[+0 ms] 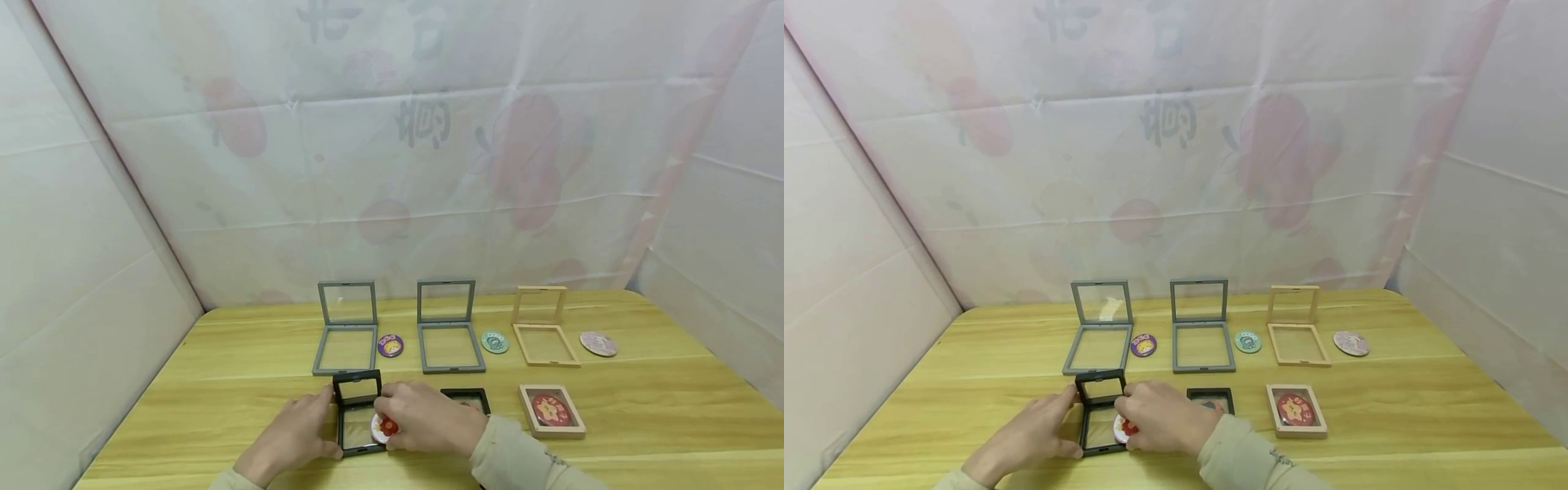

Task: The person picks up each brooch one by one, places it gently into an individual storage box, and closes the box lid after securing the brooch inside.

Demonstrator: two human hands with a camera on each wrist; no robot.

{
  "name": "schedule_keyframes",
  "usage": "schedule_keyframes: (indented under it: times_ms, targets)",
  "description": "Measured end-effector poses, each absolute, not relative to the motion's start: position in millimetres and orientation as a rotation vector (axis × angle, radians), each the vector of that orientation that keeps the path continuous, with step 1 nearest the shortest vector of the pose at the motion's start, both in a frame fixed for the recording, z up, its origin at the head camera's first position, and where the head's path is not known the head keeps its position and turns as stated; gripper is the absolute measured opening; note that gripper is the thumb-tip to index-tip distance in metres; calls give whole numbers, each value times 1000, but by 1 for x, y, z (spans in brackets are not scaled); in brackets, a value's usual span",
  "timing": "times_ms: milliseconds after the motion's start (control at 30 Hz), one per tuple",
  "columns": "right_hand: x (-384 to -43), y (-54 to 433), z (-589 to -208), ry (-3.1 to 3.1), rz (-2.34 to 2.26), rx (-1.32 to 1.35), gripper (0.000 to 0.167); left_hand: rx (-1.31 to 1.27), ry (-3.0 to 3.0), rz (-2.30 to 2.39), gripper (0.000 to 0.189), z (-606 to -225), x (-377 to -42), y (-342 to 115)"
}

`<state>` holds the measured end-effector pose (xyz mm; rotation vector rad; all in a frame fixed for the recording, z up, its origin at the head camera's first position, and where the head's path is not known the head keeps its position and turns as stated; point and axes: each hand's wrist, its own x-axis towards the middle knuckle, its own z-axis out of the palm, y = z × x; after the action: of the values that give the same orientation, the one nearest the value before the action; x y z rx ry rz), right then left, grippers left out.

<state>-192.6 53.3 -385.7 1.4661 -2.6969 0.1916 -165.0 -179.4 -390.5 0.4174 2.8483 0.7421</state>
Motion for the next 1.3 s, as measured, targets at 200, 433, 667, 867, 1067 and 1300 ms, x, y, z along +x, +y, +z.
schedule_keyframes:
  times_ms: [200,433,667,867,1067,1300]
  targets:
    - [-190,49,-387,-2710,212,1442,32,433,2847,751,93,-391,-165,-179]
    - [-184,43,-390,-2728,198,1402,35,482,2847,766,88,-392,-165,-179]
    - [-182,36,-393,-2702,151,1330,31,490,2850,746,89,-392,-164,-178]
    - [-182,33,-395,-2675,143,1304,32,535,2858,743,87,-393,-164,-179]
    - [-181,31,-395,-2650,102,1301,32,535,2863,735,86,-393,-164,-177]
    - [-180,31,-395,-2616,-26,1303,28,560,2866,716,85,-394,-164,-178]
